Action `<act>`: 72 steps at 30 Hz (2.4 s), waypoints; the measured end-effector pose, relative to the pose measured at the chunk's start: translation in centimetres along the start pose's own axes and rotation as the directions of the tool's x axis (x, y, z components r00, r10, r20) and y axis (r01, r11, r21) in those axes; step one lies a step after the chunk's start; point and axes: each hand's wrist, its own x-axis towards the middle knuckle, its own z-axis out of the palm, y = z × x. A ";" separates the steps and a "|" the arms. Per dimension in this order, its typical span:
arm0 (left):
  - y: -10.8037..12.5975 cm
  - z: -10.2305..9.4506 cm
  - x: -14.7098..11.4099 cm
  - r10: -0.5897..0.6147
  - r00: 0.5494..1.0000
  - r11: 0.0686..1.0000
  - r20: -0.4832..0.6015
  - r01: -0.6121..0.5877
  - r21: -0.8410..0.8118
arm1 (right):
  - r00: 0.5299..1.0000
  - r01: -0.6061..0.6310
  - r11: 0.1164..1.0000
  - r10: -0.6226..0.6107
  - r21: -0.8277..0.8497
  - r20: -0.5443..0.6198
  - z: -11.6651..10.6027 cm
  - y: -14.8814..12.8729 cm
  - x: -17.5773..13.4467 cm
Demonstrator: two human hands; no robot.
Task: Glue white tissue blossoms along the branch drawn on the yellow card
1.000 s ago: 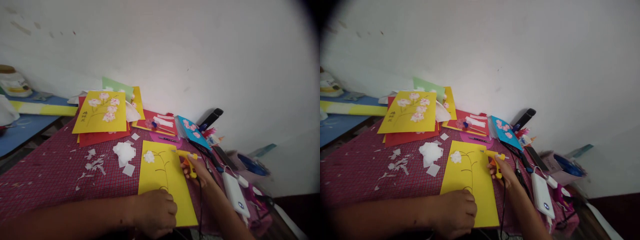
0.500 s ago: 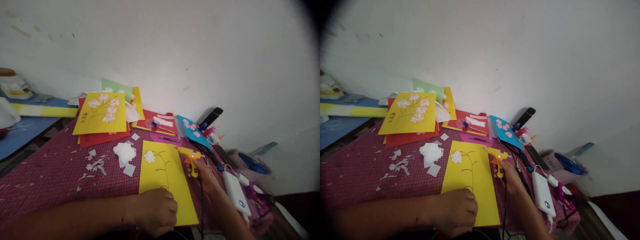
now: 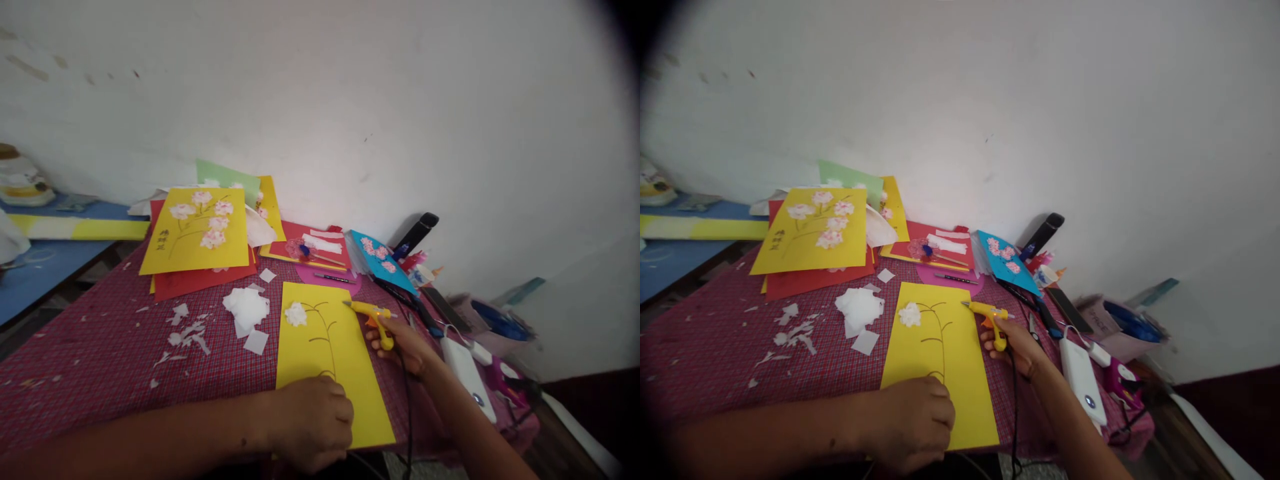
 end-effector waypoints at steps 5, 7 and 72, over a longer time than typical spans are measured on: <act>0.1 -0.3 0.1 0.004 1.000 1.000 0.015 -0.005 0.014 | 0.995 0.071 0.945 -0.088 -0.319 -0.038 0.2 -1.4 -0.4; 0.1 -0.3 0.2 0.006 1.000 1.000 0.010 -0.006 0.025 | 0.977 0.113 0.828 -0.194 -0.549 -0.091 -0.3 -2.3 -0.7; -3.1 -4.8 -0.5 -0.931 0.366 0.119 -0.006 0.287 -0.950 | 0.689 0.479 0.174 -0.682 -0.860 0.245 11.6 -7.3 3.1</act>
